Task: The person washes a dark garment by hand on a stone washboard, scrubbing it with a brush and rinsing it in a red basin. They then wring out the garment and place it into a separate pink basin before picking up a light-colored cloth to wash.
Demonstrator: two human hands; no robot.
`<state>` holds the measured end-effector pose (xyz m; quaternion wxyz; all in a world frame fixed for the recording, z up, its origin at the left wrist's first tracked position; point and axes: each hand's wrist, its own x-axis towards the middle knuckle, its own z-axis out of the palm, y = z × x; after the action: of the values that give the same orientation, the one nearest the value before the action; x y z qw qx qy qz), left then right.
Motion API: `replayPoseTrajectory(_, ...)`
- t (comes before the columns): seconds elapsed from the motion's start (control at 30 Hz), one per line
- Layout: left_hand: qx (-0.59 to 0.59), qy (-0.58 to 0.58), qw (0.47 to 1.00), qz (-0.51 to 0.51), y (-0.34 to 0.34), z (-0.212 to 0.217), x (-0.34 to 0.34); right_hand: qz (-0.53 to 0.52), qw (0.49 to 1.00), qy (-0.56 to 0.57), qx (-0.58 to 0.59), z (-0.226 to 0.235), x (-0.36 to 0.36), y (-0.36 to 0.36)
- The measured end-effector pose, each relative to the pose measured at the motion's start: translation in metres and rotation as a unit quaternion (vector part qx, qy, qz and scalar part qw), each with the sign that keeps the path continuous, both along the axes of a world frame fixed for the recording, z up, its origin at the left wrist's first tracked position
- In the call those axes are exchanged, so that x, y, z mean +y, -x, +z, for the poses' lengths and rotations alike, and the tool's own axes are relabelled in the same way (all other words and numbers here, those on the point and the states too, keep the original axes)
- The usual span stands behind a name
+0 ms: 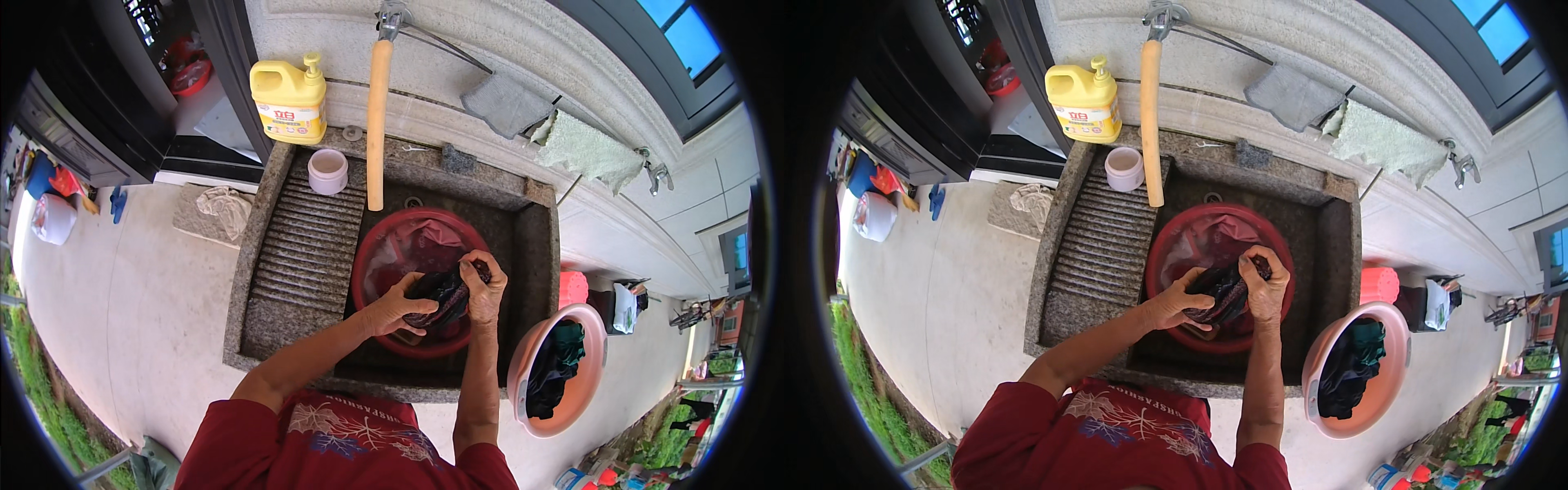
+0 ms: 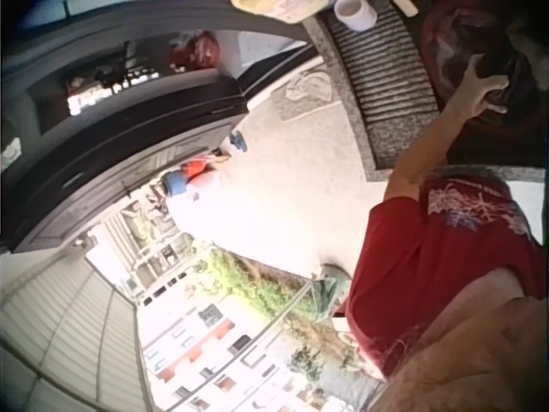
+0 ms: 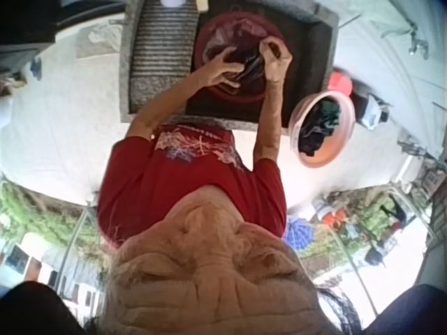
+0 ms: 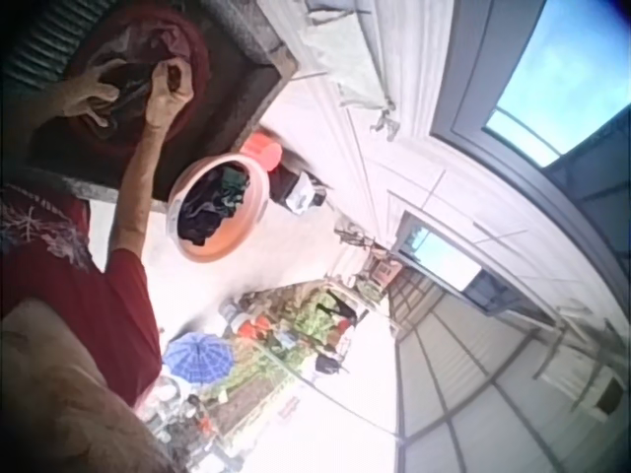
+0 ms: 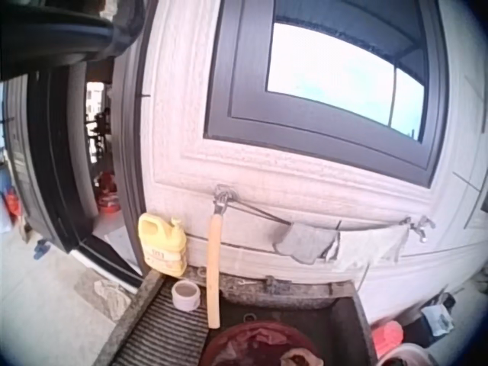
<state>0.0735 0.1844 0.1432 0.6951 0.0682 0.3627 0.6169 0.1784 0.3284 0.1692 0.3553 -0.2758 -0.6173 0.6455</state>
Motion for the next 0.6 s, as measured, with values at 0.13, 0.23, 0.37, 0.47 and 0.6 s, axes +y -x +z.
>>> replayPoseTrajectory(0.13,0.246,-0.011,0.965,-0.088,-0.003,0.013,-0.001,-0.018,1.0,0.0,-0.023,0.002,-0.002,0.001)
replayPoseTrajectory(0.23,0.587,-0.126,0.798,0.056,-0.018,-0.035,0.007,-0.024,0.996,-0.04,-0.079,-0.006,-0.003,0.004)
replayPoseTrajectory(0.37,0.704,-0.01,0.709,-0.047,-0.026,-0.015,0.009,-0.047,0.981,-0.108,-0.153,-0.03,0.001,0.0)
replayPoseTrajectory(0.47,0.733,0.017,0.672,-0.104,-0.024,-0.024,0.016,-0.068,0.954,-0.22,-0.195,-0.047,0.001,0.004)
replayPoseTrajectory(0.6,0.742,0.025,0.654,-0.145,-0.024,-0.044,0.024,-0.11,0.914,-0.307,-0.24,-0.077,0.005,0.003)
